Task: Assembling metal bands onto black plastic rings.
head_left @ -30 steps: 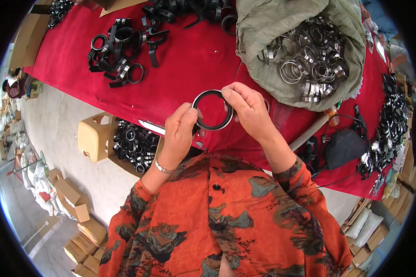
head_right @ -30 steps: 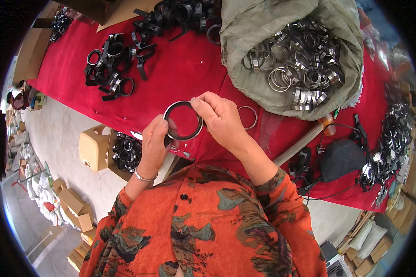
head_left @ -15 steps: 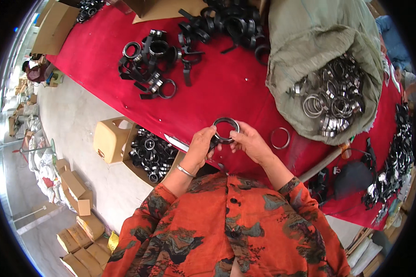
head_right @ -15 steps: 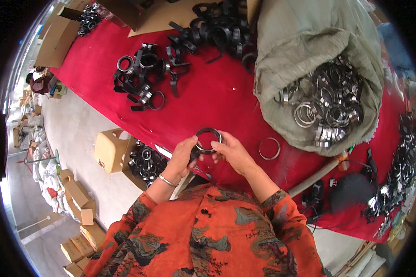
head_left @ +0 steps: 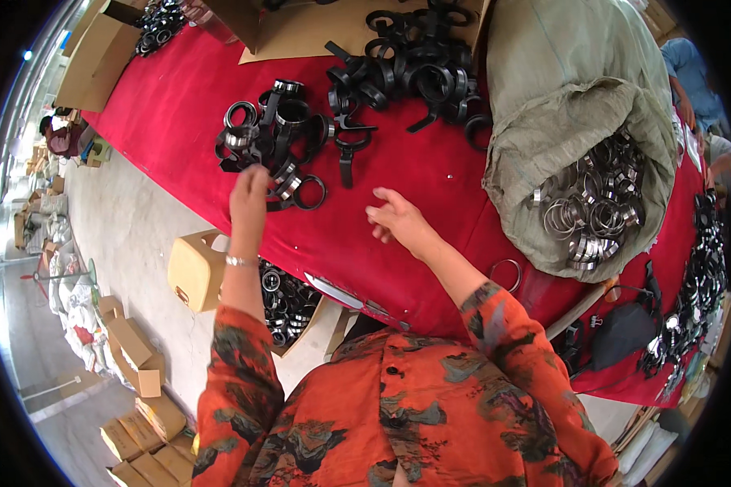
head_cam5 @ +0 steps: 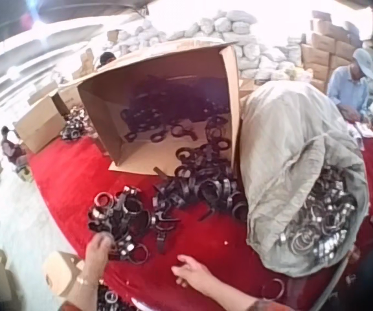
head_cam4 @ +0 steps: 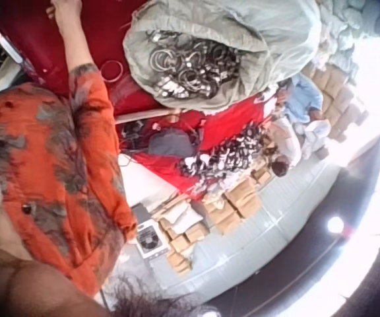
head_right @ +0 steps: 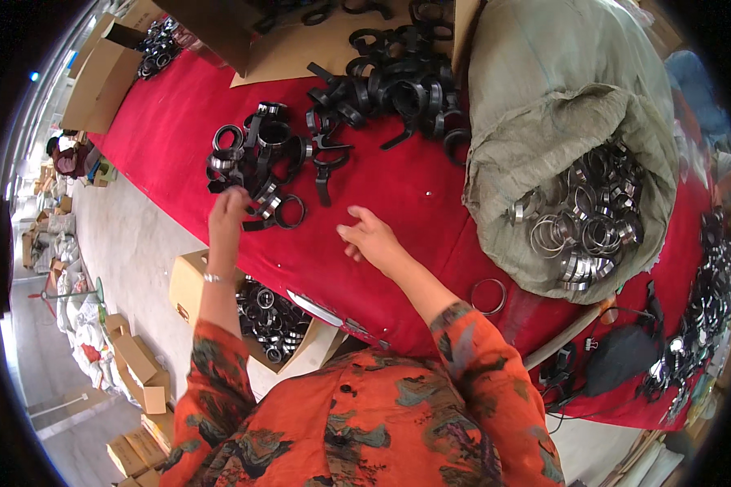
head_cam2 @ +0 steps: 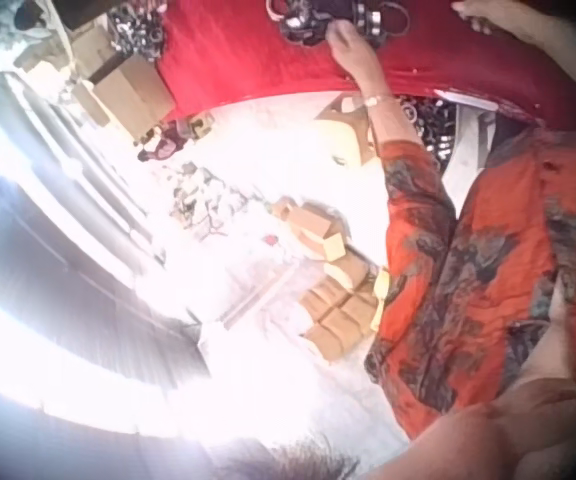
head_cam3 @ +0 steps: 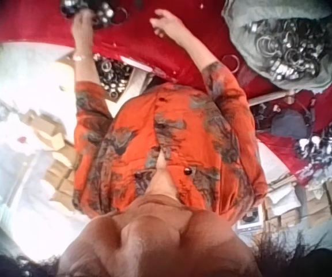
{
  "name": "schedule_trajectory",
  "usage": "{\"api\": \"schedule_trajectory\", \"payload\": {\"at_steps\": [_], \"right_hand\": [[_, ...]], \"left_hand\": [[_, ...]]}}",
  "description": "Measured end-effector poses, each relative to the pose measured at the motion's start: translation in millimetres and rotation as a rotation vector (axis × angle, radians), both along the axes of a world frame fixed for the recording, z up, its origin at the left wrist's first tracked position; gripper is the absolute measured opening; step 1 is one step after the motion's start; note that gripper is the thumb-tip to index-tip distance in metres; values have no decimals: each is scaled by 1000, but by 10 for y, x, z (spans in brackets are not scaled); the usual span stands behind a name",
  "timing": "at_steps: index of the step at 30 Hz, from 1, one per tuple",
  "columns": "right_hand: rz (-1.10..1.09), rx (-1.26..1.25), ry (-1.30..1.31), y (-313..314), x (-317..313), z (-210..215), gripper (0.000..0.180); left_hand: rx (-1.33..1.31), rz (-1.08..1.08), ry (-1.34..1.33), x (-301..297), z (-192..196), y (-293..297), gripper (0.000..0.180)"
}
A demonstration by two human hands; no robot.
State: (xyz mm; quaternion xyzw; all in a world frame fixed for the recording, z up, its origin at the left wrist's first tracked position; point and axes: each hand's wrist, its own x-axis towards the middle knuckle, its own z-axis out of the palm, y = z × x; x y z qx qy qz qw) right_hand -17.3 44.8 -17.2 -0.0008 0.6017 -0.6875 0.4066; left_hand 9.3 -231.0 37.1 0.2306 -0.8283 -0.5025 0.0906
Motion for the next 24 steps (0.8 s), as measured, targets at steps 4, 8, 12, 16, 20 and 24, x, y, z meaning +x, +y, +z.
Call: {"api": "schedule_trajectory", "payload": {"at_steps": [4,8,12,16,20,24], "right_hand": [[-63,-47,-154,-514,-251,-57,49],[-100,-240,-351,-469,-258,-290,27],[-40,-114,-267,-174,258,-153,15],[-6,13,-59,195,847,-38,17],[-159,194,176,911,1014,198,18],[-298,692,756,1808,1173,142,17]], "left_hand": [[326,-83,-166,480,-166,391,32],[408,-81,-196,522,-301,747,33],[509,-142,-183,481,-560,1010,32],[802,-207,-329,599,-462,1548,23],[866,-245,-358,683,-461,1818,17],[931,-223,-434,709,-434,1843,19]]}}
